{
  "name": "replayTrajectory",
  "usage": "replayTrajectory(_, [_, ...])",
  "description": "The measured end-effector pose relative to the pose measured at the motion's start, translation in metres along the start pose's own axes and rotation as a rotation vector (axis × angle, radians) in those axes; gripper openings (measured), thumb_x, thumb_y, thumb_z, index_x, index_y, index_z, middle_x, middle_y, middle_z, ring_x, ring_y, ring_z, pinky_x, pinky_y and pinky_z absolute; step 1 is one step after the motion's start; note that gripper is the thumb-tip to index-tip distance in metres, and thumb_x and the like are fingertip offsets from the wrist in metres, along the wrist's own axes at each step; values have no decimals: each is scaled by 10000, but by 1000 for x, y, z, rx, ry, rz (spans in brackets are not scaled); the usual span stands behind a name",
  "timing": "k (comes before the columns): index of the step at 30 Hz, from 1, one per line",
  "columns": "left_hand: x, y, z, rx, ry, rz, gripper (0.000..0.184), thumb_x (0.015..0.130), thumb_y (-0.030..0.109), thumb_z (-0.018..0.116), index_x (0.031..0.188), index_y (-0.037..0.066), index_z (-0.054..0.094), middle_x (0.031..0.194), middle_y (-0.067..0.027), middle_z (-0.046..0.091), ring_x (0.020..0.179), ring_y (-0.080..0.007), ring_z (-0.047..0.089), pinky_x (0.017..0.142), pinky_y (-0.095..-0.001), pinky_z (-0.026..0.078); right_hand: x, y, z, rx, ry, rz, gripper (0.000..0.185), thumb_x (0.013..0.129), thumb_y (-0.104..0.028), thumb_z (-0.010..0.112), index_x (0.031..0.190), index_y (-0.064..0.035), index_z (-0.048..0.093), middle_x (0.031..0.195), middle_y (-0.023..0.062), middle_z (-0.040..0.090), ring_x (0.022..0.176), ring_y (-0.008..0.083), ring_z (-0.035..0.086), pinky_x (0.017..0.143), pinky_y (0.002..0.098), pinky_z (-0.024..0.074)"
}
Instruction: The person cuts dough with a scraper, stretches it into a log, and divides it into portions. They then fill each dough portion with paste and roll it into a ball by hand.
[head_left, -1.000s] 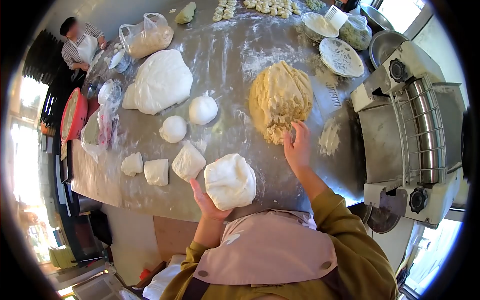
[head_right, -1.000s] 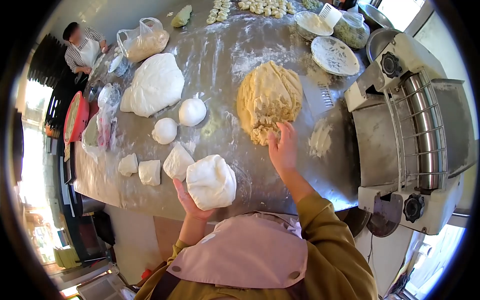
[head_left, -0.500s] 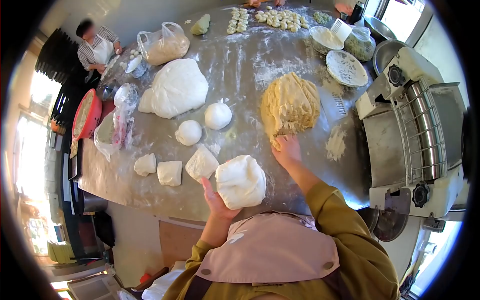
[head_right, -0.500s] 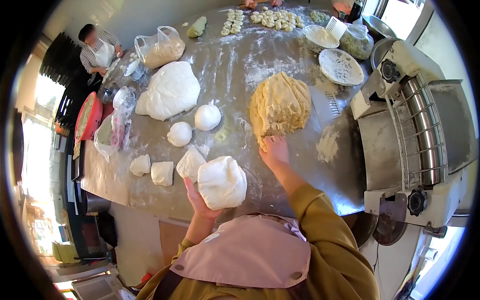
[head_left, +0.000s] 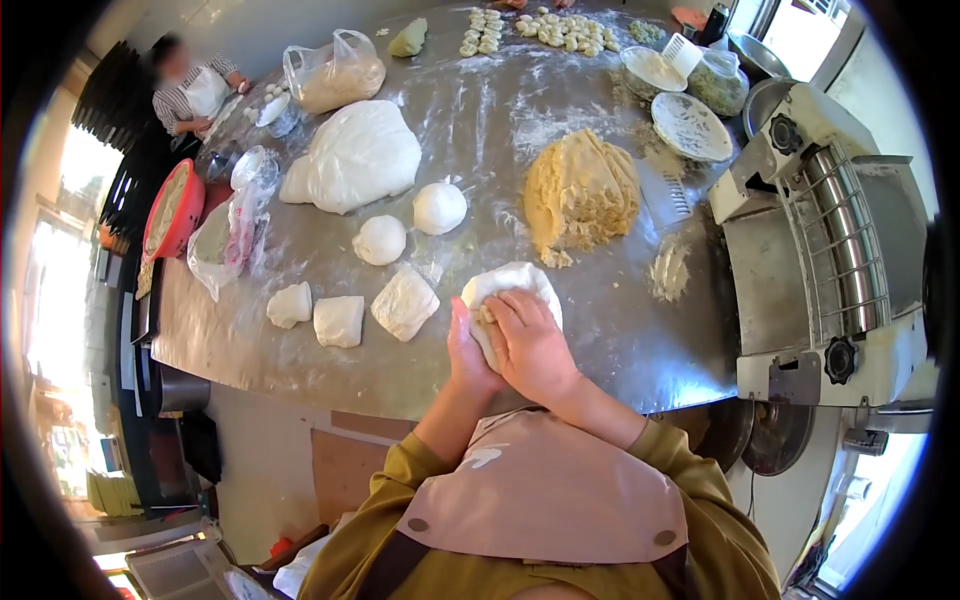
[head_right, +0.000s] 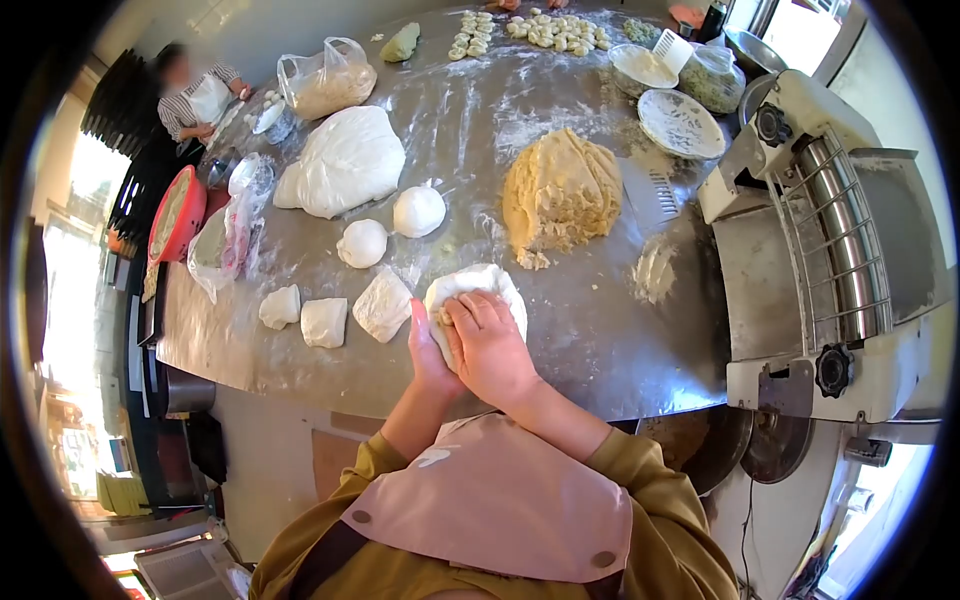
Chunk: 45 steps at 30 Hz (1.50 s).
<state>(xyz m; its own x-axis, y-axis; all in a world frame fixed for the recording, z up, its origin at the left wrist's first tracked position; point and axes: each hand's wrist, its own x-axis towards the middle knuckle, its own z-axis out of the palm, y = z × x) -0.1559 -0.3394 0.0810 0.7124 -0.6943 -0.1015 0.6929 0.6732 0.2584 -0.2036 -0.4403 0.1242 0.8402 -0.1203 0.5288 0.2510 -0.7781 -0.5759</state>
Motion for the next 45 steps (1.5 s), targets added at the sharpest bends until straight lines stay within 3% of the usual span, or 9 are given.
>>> replayTrajectory(3, [-9, 2, 0, 48, 87, -22, 636, 979, 564, 396, 1348, 51, 459, 1317, -124, 544, 1220, -294, 527, 1054, -449, 410, 4, 9, -23, 527, -206, 213, 264, 915, -146, 634, 1118, 21, 610, 1157, 195, 595, 1011, 323, 613, 880, 391, 505])
replayTrajectory(6, [-11, 7, 13, 67, 95, 1, 565, 979, 477, 470, 1358, 59, 455, 1323, -123, 549, 1197, -312, 549, 1041, -480, 426, 2, 17, -34, 1007, 35, 562, 248, 917, -135, 640, 1116, 11, 620, 1105, 182, 626, 960, 260, 640, 820, 317, 519])
replayTrajectory(9, [-14, 10, 13, 20, 81, 28, 574, 961, 457, 513, 1367, 58, 447, 1332, -126, 544, 1200, -321, 547, 1042, -504, 424, 1, 41, -44, 907, 115, 614, 262, 918, -112, 631, 1159, -11, 608, 1097, 181, 632, 901, 226, 651, 784, 276, 516])
replayTrajectory(12, [-23, 13, -12, 0, 44, 59, 589, 942, 443, 546, 1377, 61, 437, 1335, -129, 542, 1205, -335, 542, 1042, -524, 419, -6, 95, -37, 109, 7, 578, 304, 905, -125, 643, 1193, -41, 595, 1157, 177, 618, 859, 254, 668, 763, 298, 531])
replayTrajectory(18, [-54, 21, -15, 18, 296, 20, 535, 963, 386, 506, 1389, 71, 428, 1355, -149, 529, 1239, -368, 515, 1064, -568, 387, -25, 178, 37, -214, 68, 285, 465, 873, -174, 664, 1299, -61, 516, 1297, 189, 546, 1145, 376, 558, 942, 453, 475])
replayTrajectory(21, [-59, 20, -7, 70, 556, 29, 487, 993, 354, 446, 1385, 67, 432, 1369, -152, 518, 1245, -354, 513, 1077, -568, 373, -13, 180, 63, -253, -172, 377, 507, 880, -169, 646, 1348, -86, 470, 1391, 191, 458, 1226, 395, 490, 1006, 454, 440])
replayTrajectory(26, [-67, 33, -28, -109, 197, 1, 512, 942, 326, 579, 1376, 109, 417, 1341, -119, 525, 1236, -326, 519, 1050, -552, 404, -15, 190, 93, -433, -174, 332, 435, 916, -177, 594, 1320, -89, 460, 1267, 175, 523, 1158, 360, 531, 925, 437, 478])
replayTrajectory(35, [-50, 36, -26, -76, 233, 39, 550, 888, 320, 650, 1357, 130, 435, 1300, -98, 544, 1205, -303, 537, 1027, -533, 426, -9, 187, 65, -306, -468, 260, 222, 856, -173, 665, 1039, -57, 616, 952, 140, 595, 920, 349, 575, 808, 451, 483])
replayTrajectory(45, [-69, 53, -41, -91, 266, 96, 567, 891, 384, 634, 1355, 113, 453, 1316, -106, 551, 1208, -306, 542, 1042, -516, 417, -98, 110, 60, -13, -281, -159, 280, 760, -130, 757, 1012, -86, 643, 926, 117, 611, 898, 325, 603, 786, 436, 494])
